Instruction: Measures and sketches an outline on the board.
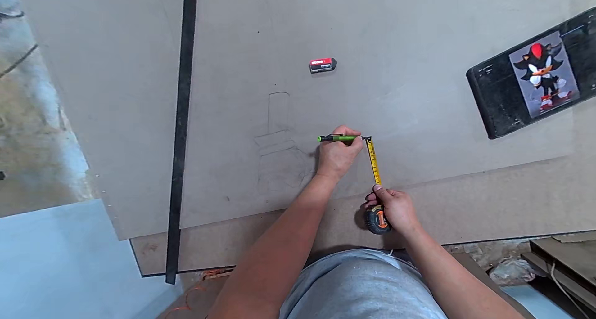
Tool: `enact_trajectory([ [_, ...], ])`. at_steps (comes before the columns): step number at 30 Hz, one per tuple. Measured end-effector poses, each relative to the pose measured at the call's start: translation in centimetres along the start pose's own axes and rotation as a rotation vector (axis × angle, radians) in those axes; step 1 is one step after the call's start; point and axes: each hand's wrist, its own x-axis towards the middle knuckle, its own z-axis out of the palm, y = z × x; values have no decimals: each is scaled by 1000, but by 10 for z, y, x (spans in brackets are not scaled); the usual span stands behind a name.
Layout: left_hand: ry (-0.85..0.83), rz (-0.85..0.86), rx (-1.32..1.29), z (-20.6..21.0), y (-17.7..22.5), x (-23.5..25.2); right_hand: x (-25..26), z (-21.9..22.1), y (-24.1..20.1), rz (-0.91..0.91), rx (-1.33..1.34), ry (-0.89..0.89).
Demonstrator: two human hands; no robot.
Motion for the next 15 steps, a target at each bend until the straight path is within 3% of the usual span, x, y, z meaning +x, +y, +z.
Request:
enact_trajectory([
  [15, 13, 34, 101, 2, 2, 0, 3, -2, 5, -18, -13, -10],
])
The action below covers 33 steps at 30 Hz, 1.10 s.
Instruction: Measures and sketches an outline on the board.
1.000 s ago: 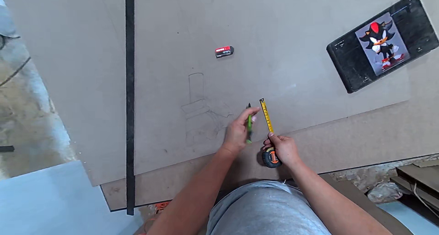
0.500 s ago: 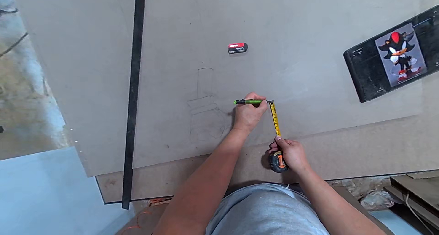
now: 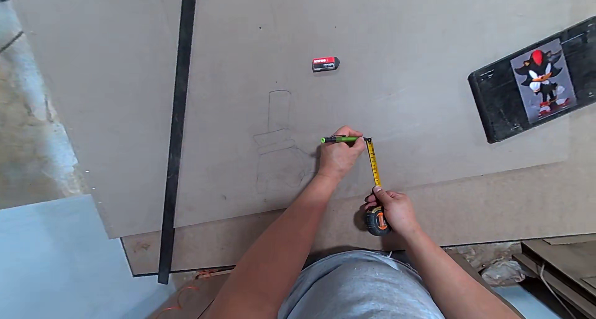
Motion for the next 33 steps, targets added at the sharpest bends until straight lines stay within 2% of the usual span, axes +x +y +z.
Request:
enact_trajectory([
  [8, -17, -20, -1, -1, 1, 1, -7, -15, 13, -114, 210, -65],
  [16, -22, -24, -15, -1, 1, 2, -34, -69, 44, -136, 226, 67],
  [20, 16, -33, -168, -6, -8, -3, -51, -91, 57, -150, 237, 132],
  [22, 12, -71, -187, -22, -19, -26, -61, -101, 60, -172, 219, 139],
  [25, 15, -174, -115, -55, -45, -84, -71, -112, 67, -199, 182, 110],
  [29, 142, -238, -143, -86, -89, -166, -66, -119, 72, -207, 117, 17],
  [33, 276, -322, -183, -94, -89, -220, -43, -130, 56, -218, 7, -74],
])
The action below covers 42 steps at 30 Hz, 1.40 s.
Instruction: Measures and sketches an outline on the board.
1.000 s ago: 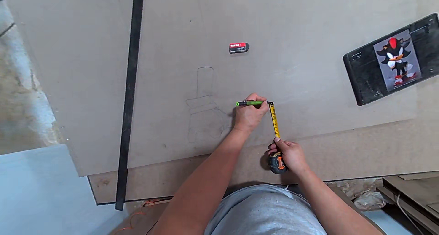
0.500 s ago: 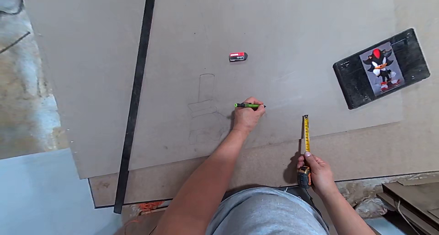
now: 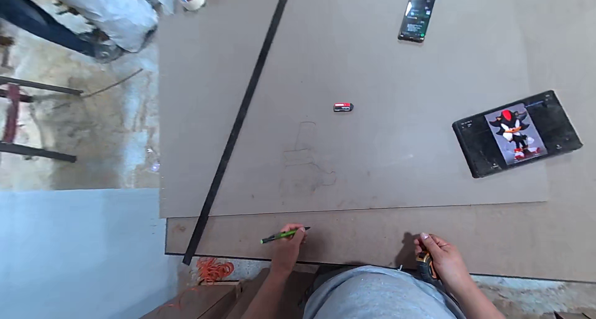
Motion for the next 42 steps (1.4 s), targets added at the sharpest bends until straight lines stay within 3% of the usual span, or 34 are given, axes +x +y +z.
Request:
enact_trajectory([
  [4, 136, -20, -87, 22, 6, -23, 33, -11, -29, -22, -94, -103],
  [10, 280, 59, -116, 102, 19, -14, 69, -40, -60, -39, -192, -203],
  [14, 272, 309, -10, 138, 22, -1, 53, -78, -54, 23, -269, -87],
  [16, 212, 441, 185, 140, 24, 7, 41, -101, -52, 38, -251, -15],
  [22, 169, 570, 615, 136, -7, 52, -1, -147, -39, 18, -88, 232],
  [25, 177, 660, 688, 135, -24, 60, -28, -153, -25, 10, 29, 307],
  [29, 173, 661, 698, 131, -27, 63, -44, -152, -11, -10, 168, 396],
  [33, 176, 650, 708, 130, -24, 59, -16, -171, -20, -52, 226, 444],
  [35, 202, 596, 683, 131, -19, 55, 11, -185, -36, -62, 215, 415],
  [39, 422, 383, 616, 143, 8, 37, 59, -207, -88, -35, 252, 342],
  [42, 506, 380, 673, 147, 8, 42, 80, -217, -112, -26, 278, 287],
])
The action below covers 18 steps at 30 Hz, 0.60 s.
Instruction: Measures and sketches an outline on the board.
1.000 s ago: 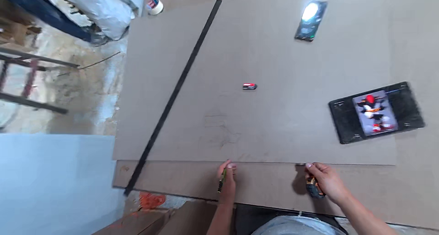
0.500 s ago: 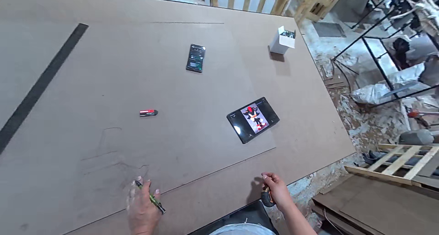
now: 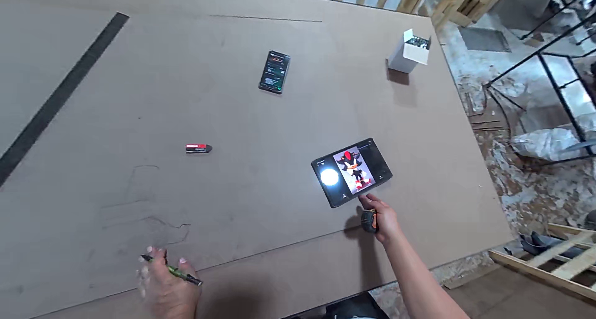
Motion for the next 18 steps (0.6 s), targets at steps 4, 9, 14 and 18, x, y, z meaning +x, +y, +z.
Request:
enact_trajectory([
  [4, 77, 73, 22, 4, 6, 3, 33, -1, -6, -49, -71, -76],
  [9, 69, 33, 109, 9, -5, 0, 35, 38, 2, -98, -111, -326],
  [14, 148, 54, 49, 20, -16, -2, 27, 152, 7, -185, -195, -656],
  [18, 143, 44, 67, 22, -18, -1, 82, 292, -31, -576, -122, -775],
])
